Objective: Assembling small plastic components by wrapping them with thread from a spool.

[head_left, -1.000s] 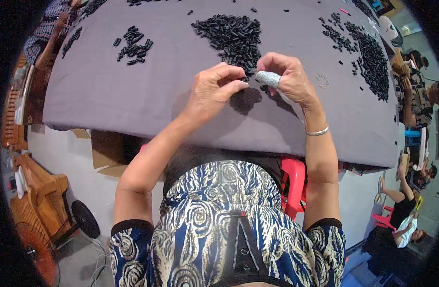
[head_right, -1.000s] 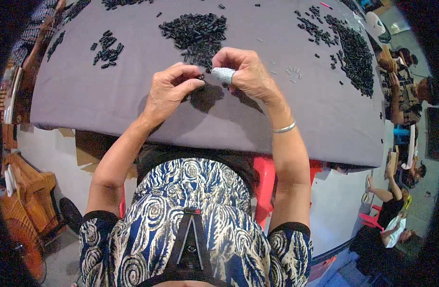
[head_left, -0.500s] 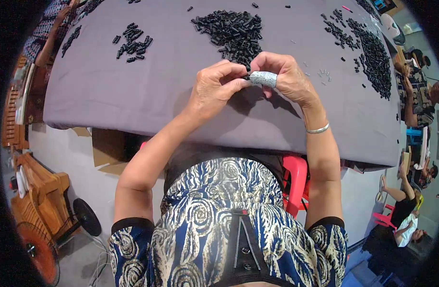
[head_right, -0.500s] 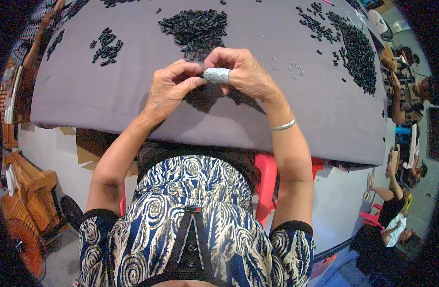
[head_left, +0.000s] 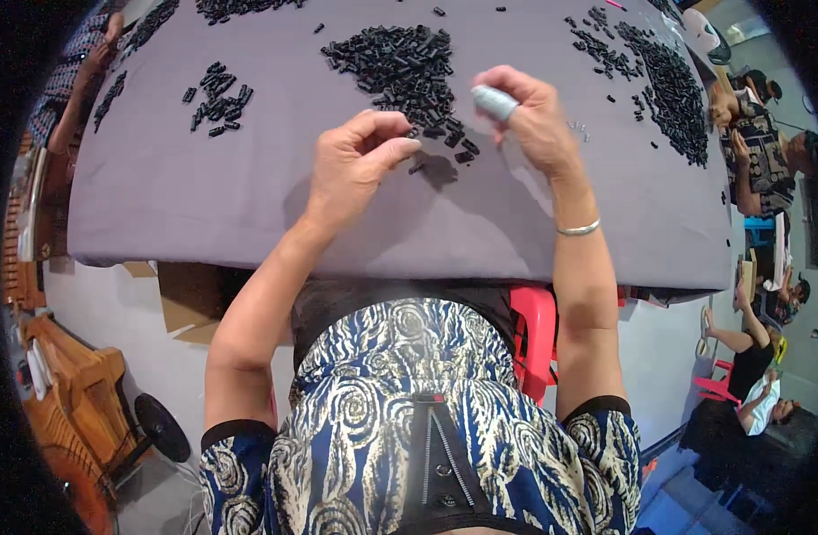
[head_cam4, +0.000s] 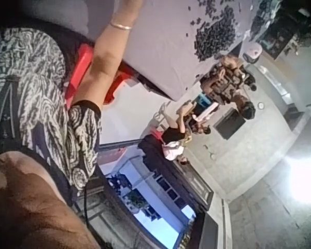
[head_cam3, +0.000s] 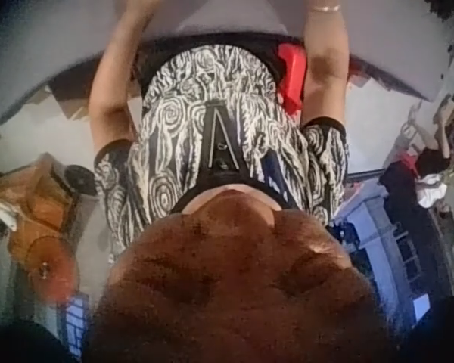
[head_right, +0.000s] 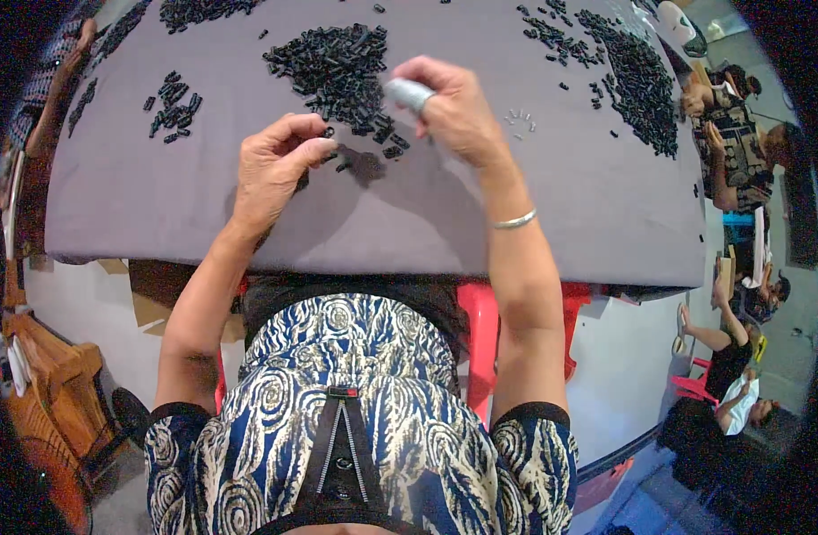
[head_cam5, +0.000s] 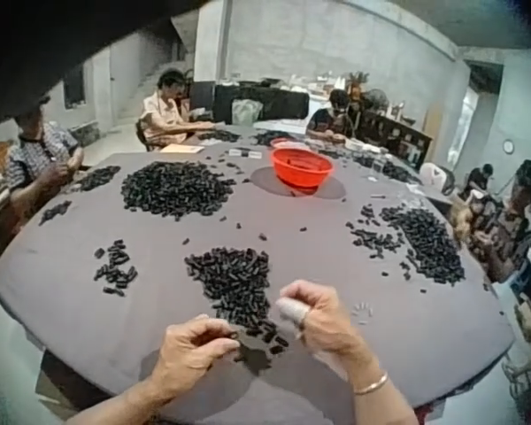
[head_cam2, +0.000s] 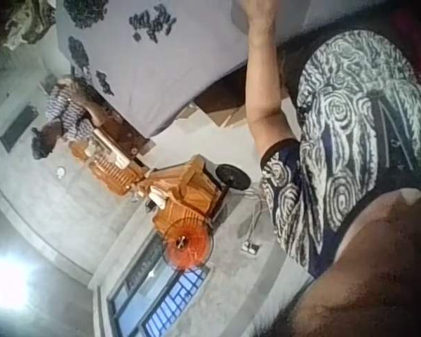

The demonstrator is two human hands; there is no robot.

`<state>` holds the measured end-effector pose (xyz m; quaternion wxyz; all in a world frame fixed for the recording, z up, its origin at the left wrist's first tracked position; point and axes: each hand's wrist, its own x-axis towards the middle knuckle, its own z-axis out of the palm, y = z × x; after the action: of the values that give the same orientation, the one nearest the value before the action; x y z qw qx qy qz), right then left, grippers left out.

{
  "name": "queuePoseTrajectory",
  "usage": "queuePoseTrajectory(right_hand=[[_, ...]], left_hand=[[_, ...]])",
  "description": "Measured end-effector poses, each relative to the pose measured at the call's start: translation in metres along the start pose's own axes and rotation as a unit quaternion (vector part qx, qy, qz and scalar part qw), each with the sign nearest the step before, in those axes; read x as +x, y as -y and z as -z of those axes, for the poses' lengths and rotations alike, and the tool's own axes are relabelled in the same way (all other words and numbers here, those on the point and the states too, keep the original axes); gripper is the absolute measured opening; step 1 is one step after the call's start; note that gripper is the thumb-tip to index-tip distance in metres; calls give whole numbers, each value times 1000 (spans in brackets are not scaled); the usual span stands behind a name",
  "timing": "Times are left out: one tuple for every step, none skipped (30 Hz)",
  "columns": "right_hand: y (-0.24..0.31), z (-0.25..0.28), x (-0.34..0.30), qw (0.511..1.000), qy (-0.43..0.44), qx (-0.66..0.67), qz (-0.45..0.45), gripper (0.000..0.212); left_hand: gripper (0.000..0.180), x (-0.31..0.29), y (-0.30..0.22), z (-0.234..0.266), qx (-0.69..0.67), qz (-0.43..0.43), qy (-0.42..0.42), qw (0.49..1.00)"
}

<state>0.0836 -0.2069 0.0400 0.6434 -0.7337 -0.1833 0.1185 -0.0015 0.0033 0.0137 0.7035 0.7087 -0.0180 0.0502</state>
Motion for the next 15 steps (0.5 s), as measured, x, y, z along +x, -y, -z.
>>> queuePoseTrajectory(right_hand=[[0, 11, 1, 1000, -16, -1, 11, 9], [0, 22, 1, 999, -31, -2, 22, 9], [1, 31, 1, 999, -40, -14, 25, 8], [1, 39, 0, 999, -40, -14, 24, 8], [1, 46, -1, 998, -32, -51, 14, 8], [2, 49, -2, 996, -24, -88, 3, 7], [2, 50, -3, 994, -24, -105, -16, 6], [4, 51, -4, 994, -24, -105, -17, 6], [8, 52, -5, 990, 11, -137, -38, 6], [10, 52, -5, 983, 46, -169, -59, 7], [7, 53, -5, 983, 46, -169, -59, 7], [4, 52, -5, 980, 85, -170, -52, 8], [3, 50, -5, 976, 125, -171, -44, 9], [2, 48, -6, 970, 133, -198, -47, 10], [3, 43, -6, 970, 134, -198, -47, 10]], left_hand=[[11, 1, -1, 0, -7, -4, -10, 1000], [11, 1, 0, 1, -7, -4, -11, 1000], [11, 1, 0, 2, 0, -7, -9, 1000], [11, 2, 1, 2, 8, -10, -8, 1000], [11, 3, 1, 2, 7, -10, -8, 1000], [11, 3, 2, 2, 12, -9, -6, 1000], [11, 4, 3, 3, 16, -8, -3, 1000], [11, 4, 4, 4, 16, -8, -3, 1000], [12, 4, 4, 5, 15, -1, -5, 1000], [13, 4, 4, 5, 14, 5, -7, 1000], [13, 4, 4, 5, 14, 5, -6, 1000], [13, 4, 3, 5, 18, 9, -5, 1000], [14, 4, 2, 5, 23, 12, -4, 1000], [14, 4, 2, 5, 23, 12, -5, 1000], [14, 3, 2, 4, 17, 10, -4, 1000]])
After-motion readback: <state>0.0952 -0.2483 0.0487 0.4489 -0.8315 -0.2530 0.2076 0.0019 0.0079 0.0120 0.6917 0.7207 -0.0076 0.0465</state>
